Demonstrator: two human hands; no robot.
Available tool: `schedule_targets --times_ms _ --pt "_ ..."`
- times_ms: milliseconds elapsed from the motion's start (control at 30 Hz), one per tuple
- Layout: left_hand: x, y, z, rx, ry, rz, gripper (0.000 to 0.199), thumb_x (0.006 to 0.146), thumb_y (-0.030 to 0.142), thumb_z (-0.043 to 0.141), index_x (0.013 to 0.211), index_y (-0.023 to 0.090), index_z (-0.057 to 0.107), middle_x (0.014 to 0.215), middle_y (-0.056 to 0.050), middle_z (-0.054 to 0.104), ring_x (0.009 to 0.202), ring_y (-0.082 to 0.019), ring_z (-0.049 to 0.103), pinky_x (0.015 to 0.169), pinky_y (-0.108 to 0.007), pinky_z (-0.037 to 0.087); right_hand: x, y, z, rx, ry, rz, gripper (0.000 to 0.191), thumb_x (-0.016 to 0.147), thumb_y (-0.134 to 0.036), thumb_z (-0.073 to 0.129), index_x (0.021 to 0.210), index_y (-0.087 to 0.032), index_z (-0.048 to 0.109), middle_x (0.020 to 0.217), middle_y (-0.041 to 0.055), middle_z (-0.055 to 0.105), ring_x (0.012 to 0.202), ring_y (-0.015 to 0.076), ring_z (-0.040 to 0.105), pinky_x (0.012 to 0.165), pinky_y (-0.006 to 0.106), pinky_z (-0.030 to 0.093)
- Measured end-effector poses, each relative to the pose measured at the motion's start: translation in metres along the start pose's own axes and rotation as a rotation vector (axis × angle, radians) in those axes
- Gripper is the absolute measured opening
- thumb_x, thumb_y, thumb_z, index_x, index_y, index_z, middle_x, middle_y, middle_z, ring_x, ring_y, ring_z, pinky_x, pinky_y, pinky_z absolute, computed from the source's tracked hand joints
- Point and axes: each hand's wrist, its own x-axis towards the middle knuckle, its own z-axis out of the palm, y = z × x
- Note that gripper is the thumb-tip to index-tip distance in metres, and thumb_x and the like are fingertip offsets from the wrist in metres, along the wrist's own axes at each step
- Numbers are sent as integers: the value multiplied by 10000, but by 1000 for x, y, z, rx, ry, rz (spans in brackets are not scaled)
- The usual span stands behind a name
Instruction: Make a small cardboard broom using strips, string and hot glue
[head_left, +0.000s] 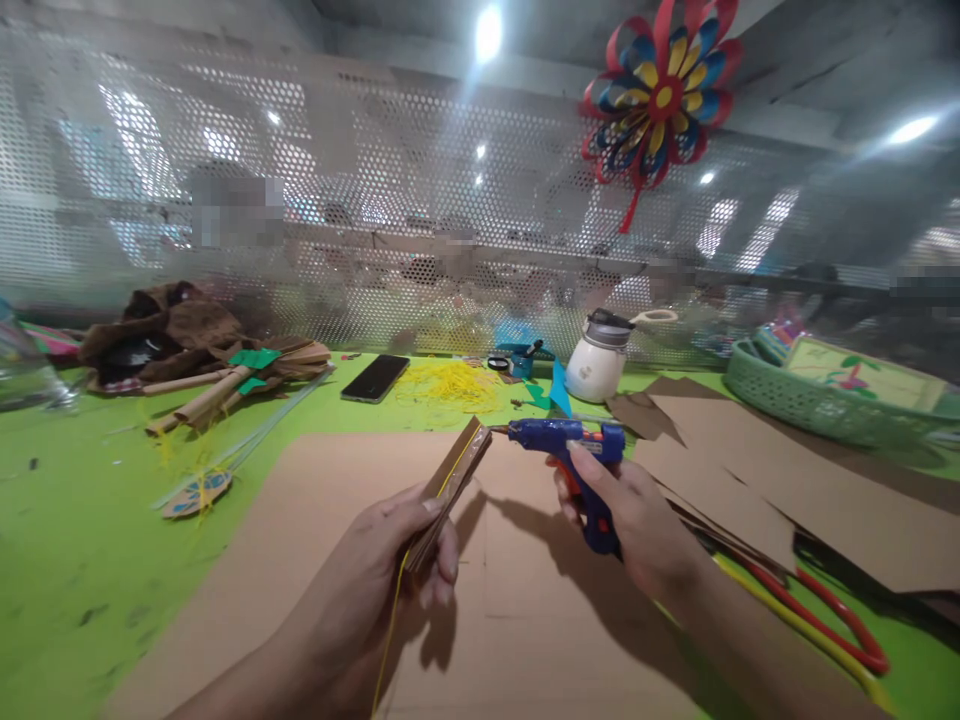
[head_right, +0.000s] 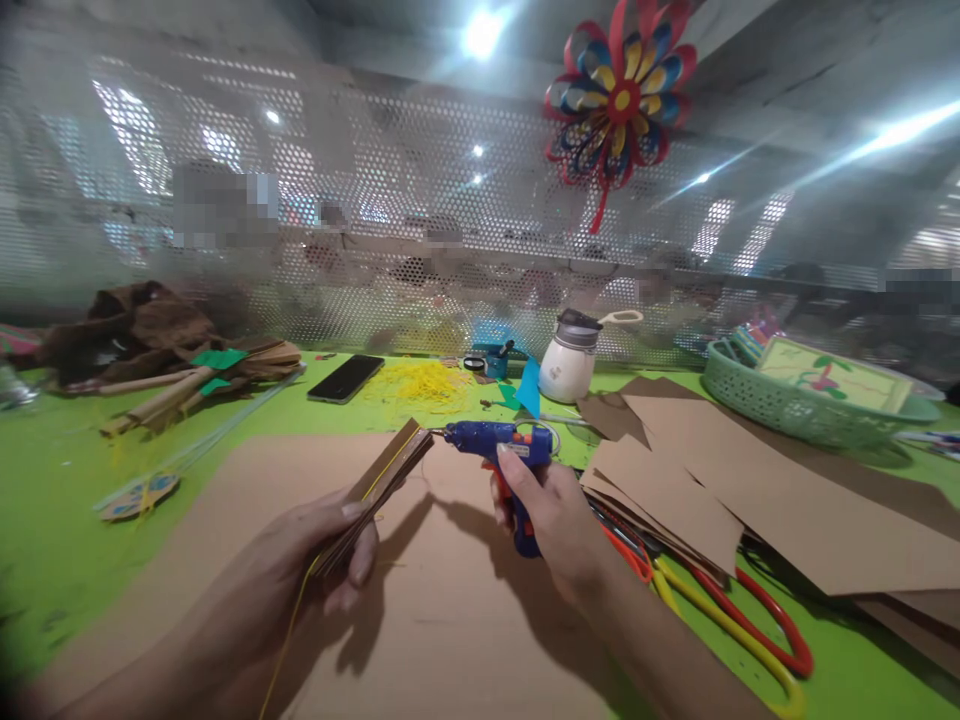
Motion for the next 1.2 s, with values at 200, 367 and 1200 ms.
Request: schedule_targets --times_ms 200,367,1200 --pt "1 2 2 -17 42 -1 379 832 317 487 510 142 586 440 -14 515 386 -85 460 420 -181 335 -4 -3 1 -48 11 -59 442 885 -559 544 672 -172 532 635 -3 532 556 110 475 540 249 353" --pt "2 1 1 2 16 5 361 824 313 501 520 143 597 436 -29 539 391 -94 471 410 -184 341 -7 -5 3 -44 18 -86 431 879 -564 546 690 -177 542 664 1 543 567 120 491 542 258 367" --pt "2 0 -1 18 1 34 379 846 308 489 522 146 601 439 -27 548 384 -89 462 426 -198 335 -5 1 1 -160 -24 -90 443 910 -570 489 778 -161 593 599 -14 519 554 121 462 540 255 340"
